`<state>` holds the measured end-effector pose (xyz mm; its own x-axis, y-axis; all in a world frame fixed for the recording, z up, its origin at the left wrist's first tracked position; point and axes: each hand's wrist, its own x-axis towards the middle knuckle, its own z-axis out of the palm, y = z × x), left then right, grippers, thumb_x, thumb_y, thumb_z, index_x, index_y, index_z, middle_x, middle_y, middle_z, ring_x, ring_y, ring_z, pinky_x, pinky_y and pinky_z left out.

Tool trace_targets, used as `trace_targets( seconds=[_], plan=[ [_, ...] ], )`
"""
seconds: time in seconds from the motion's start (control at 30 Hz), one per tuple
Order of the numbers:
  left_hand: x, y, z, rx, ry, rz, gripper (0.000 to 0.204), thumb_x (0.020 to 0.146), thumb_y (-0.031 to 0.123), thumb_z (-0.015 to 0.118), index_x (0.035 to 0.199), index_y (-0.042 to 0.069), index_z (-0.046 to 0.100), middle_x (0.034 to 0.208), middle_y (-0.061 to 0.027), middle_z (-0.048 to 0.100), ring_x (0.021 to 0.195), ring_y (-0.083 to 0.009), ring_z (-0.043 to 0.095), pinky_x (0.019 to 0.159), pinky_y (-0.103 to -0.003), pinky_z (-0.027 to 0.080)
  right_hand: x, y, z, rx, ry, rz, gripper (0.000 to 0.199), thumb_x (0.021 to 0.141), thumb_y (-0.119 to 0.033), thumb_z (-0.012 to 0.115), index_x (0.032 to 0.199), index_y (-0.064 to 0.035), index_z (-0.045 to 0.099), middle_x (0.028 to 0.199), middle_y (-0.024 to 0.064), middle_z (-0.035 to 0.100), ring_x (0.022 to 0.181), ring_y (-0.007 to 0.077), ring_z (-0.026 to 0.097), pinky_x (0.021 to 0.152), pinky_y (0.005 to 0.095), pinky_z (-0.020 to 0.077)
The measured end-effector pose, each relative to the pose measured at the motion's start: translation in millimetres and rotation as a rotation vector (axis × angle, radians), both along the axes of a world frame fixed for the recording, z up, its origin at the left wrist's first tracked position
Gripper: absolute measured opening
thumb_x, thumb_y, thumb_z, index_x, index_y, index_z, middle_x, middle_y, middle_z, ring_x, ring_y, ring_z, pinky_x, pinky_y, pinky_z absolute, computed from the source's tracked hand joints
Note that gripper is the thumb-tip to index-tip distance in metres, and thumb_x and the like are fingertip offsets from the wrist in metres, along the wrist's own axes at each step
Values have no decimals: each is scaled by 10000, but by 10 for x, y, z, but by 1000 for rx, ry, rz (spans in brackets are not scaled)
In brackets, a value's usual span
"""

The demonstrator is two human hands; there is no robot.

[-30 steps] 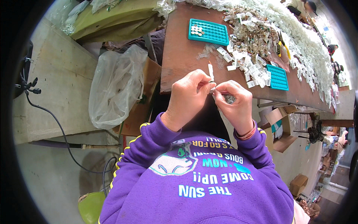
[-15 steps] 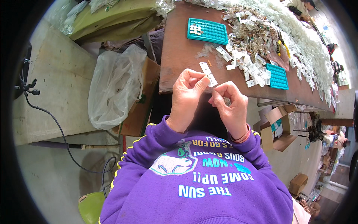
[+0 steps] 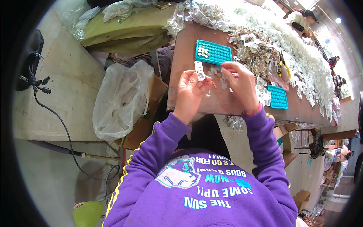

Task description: The person repeatedly picks up small white rectangular components and metal pieces from a table, inserts the metal pieces into the white components, and places the assembled units into a blue tray. The person continues this repetitive assembly process throughout the clip.

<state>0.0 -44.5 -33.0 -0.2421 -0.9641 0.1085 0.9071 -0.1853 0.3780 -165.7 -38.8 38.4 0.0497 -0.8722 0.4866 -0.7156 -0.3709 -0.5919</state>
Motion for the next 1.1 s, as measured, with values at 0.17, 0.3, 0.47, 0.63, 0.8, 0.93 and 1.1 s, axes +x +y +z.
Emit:
trace_targets(
  seconds=[0.17, 0.3, 0.47, 0.63, 0.8, 0.93, 1.1],
  plan=[
    [4, -37, -16, 74, -7, 40, 147, 995, 153, 490, 1103, 54, 481, 963, -107, 605, 733, -147, 570, 629, -229, 492, -3, -823, -227, -71, 279, -31, 155, 818, -155, 661, 928, -48, 681, 874, 138, 657, 805, 305, 647, 729, 393, 506],
    [29, -78, 6, 30, -41, 12, 152, 996, 173, 494, 1105, 68, 491, 963, -88, 607, 587, -69, 442, 519, -185, 379, 56, -1063, -357, -20, 364, -66, 161, 790, -183, 685, 880, -49, 688, 847, 129, 646, 799, 313, 637, 735, 404, 498],
    [4, -114, 23, 83, -102, 20, 165, 993, 190, 504, 1110, 74, 492, 969, -78, 613, 571, -66, 414, 491, -173, 336, 81, -1101, -418, -25, 340, -101, 144, 761, -168, 707, 822, -41, 681, 818, 122, 649, 776, 302, 644, 730, 398, 506],
    [1, -90, 31, 109, -61, -17, 168, 995, 185, 499, 1114, 68, 483, 997, -99, 620, 812, -177, 610, 650, -250, 488, 27, -1276, -285, 105, 192, -70, 140, 735, -131, 706, 854, -58, 696, 809, 130, 691, 800, 283, 678, 747, 380, 527],
    [10, -112, -7, 44, -1, -52, 169, 996, 178, 493, 1108, 52, 477, 1042, -129, 618, 1100, -271, 597, 959, -385, 488, 5, -1485, -177, 208, 392, 91, 126, 724, -106, 711, 842, -64, 722, 775, 136, 690, 780, 289, 675, 751, 372, 523],
    [-6, -117, -49, 46, -10, -27, 172, 992, 171, 500, 1109, 47, 480, 1058, -133, 616, 1129, -268, 575, 1004, -400, 460, 6, -1528, -152, 228, 460, 134, 80, 733, -118, 692, 788, -63, 711, 768, 135, 683, 771, 305, 669, 740, 380, 523],
    [-13, -121, -74, 12, 29, -22, 164, 974, 149, 536, 1101, 49, 506, 1069, -123, 614, 1101, -255, 588, 988, -394, 471, 30, -1192, 110, 193, 118, 118, 110, 757, -113, 704, 832, -31, 705, 732, 90, 680, 693, 177, 661, 657, 304, 521]
  ],
)
